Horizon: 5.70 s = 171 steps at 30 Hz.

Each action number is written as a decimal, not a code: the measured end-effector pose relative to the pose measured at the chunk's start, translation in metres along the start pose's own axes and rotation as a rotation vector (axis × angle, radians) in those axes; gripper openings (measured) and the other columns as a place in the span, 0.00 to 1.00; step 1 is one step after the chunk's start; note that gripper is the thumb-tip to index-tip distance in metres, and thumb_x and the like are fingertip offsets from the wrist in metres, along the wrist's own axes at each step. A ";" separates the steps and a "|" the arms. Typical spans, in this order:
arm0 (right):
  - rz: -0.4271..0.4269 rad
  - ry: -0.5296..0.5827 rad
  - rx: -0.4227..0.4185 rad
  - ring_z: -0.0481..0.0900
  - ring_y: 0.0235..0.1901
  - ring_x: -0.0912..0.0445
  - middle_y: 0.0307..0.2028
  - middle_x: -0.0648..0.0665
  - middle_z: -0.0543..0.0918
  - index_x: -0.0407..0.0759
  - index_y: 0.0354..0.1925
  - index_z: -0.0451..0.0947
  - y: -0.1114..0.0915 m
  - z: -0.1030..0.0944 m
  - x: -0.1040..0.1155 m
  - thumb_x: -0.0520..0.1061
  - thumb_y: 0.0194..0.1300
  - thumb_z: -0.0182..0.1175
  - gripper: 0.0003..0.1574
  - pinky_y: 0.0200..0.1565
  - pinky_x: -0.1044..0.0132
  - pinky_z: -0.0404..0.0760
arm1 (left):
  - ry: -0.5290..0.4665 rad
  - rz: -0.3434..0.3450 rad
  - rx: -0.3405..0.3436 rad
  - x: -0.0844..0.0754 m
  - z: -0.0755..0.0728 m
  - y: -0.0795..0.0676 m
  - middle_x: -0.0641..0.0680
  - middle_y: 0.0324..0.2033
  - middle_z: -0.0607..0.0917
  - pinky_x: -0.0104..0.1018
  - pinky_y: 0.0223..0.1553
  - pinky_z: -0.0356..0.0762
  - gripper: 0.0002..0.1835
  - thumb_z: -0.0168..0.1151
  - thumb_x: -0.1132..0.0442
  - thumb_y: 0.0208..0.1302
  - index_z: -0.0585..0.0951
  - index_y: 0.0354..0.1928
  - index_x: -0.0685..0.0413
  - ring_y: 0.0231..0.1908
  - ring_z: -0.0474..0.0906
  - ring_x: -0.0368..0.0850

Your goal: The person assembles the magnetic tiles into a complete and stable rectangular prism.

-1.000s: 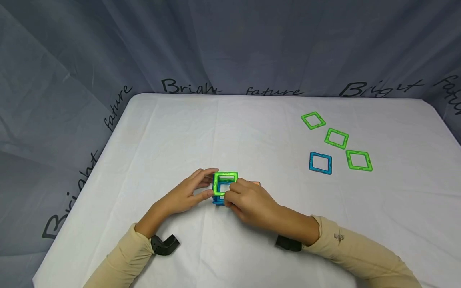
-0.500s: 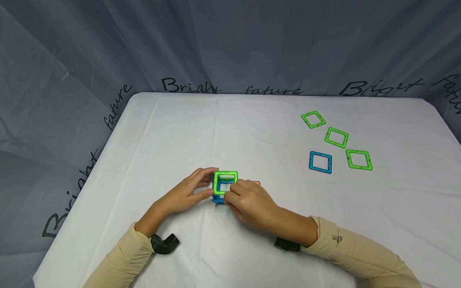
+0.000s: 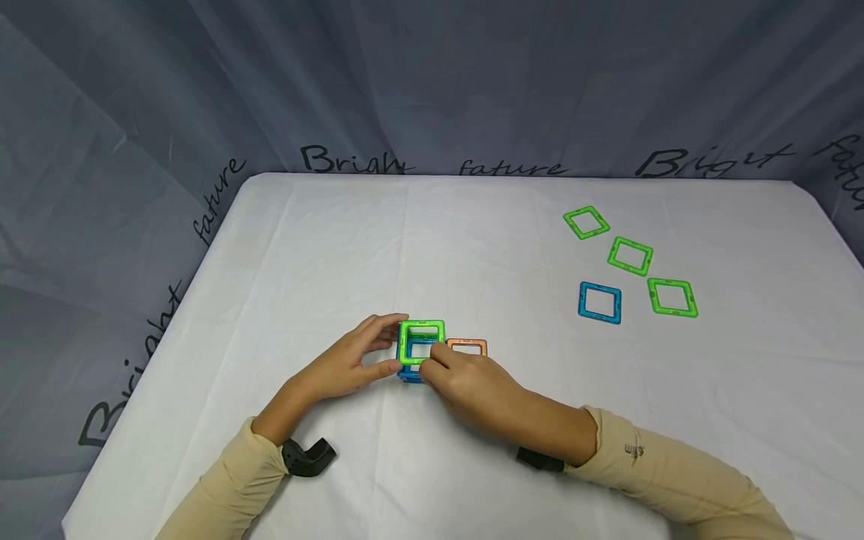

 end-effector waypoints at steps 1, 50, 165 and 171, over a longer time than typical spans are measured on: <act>0.006 0.002 0.005 0.68 0.19 0.63 0.24 0.49 0.69 0.43 0.25 0.71 0.000 0.000 0.000 0.36 0.51 0.66 0.11 0.17 0.80 0.67 | 0.001 -0.005 0.000 0.000 0.000 0.000 0.52 0.58 0.68 0.35 0.58 0.72 0.35 0.60 0.52 0.60 0.58 0.66 0.46 0.56 0.71 0.45; 0.217 0.103 0.062 0.70 0.24 0.64 0.28 0.51 0.76 0.45 0.32 0.78 -0.027 -0.023 -0.056 0.42 0.50 0.68 0.10 0.24 0.75 0.74 | 0.022 -0.045 -0.008 0.001 0.000 0.000 0.52 0.58 0.69 0.37 0.57 0.73 0.39 0.65 0.49 0.54 0.59 0.66 0.44 0.55 0.73 0.47; 0.670 0.129 0.550 0.78 0.39 0.49 0.42 0.39 0.82 0.41 0.56 0.73 -0.101 -0.075 -0.213 0.46 0.61 0.58 0.25 0.39 0.55 0.77 | 0.002 -0.038 -0.014 -0.001 0.001 -0.002 0.51 0.58 0.68 0.38 0.57 0.73 0.38 0.65 0.51 0.55 0.58 0.65 0.43 0.56 0.73 0.47; 0.651 0.068 0.484 0.74 0.29 0.56 0.31 0.46 0.84 0.40 0.52 0.76 -0.096 -0.079 -0.212 0.41 0.60 0.59 0.20 0.30 0.64 0.73 | 0.003 -0.036 -0.012 -0.001 0.001 -0.002 0.51 0.58 0.69 0.38 0.57 0.73 0.38 0.65 0.51 0.55 0.59 0.65 0.43 0.55 0.73 0.47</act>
Point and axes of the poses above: each hand's wrist, its own y-axis towards the middle knuckle, its own z-axis out of the palm, x = y × z, the point moved 5 cm from there along y, towards the middle knuckle
